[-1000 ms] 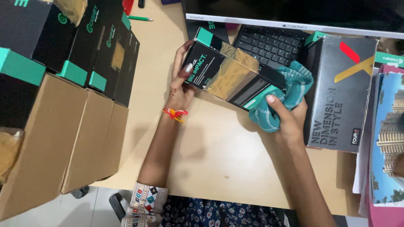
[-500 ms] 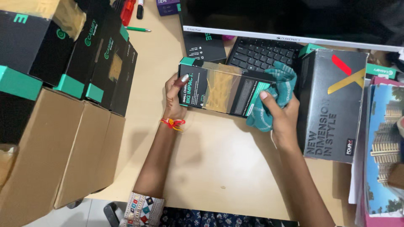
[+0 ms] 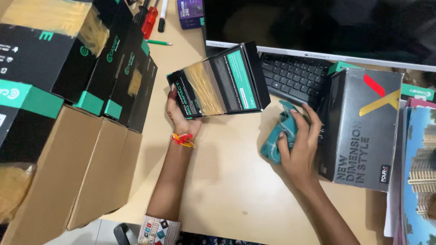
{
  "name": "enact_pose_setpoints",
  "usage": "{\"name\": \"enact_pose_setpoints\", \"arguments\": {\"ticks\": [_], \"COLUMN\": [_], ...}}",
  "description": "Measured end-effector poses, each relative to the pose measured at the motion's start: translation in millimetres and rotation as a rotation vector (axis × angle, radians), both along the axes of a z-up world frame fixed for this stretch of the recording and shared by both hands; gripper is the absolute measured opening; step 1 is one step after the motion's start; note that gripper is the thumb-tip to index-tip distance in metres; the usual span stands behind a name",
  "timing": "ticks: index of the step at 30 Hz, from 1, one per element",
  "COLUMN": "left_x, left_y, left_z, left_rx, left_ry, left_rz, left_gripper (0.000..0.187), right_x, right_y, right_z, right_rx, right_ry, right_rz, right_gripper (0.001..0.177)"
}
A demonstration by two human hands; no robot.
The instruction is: The person wipes several retail boxes with a cloth while organizing them on a desk.
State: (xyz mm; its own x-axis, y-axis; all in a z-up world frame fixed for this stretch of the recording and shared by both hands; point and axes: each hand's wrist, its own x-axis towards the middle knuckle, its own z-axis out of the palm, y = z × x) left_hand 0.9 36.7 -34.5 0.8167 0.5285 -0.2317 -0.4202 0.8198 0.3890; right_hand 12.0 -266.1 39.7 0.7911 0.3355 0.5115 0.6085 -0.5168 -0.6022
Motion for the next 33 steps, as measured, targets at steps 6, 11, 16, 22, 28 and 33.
{"name": "enact_pose_setpoints", "arguments": {"ticks": [6,11,16,22,28,33], "left_x": [-12.2,-51.6,-94.3,-126.9,-110.7,-99.7], "left_y": [-9.4,-31.2,-38.3,4.7,47.0,56.9], "left_z": [57.7,138.7,221.7,273.2,251.5,228.9], "left_rx": [0.264,1.148,2.103,2.419,2.317,2.342], "left_ry": [-0.115,-0.078,0.194,0.478,0.612,0.733], "left_rz": [-0.041,0.223,0.572,0.933,1.017,1.203], "left_gripper": [0.051,0.06,0.066,0.047,0.019,0.02], "right_x": [-9.6,-8.6,-9.2,-10.7,-9.6,-10.5], "right_y": [8.5,11.2,11.3,11.3,10.9,6.8], "right_z": [9.7,-0.8,-7.9,-9.5,-12.4,-15.4], "right_rx": [-0.342,-0.231,-0.213,-0.206,-0.228,-0.232], "right_ry": [-0.319,-0.157,-0.171,-0.154,-0.168,-0.172], "right_rz": [0.181,0.258,0.24,0.231,0.224,0.234], "right_gripper": [0.04,0.04,0.032,0.032,0.032,0.033]}}
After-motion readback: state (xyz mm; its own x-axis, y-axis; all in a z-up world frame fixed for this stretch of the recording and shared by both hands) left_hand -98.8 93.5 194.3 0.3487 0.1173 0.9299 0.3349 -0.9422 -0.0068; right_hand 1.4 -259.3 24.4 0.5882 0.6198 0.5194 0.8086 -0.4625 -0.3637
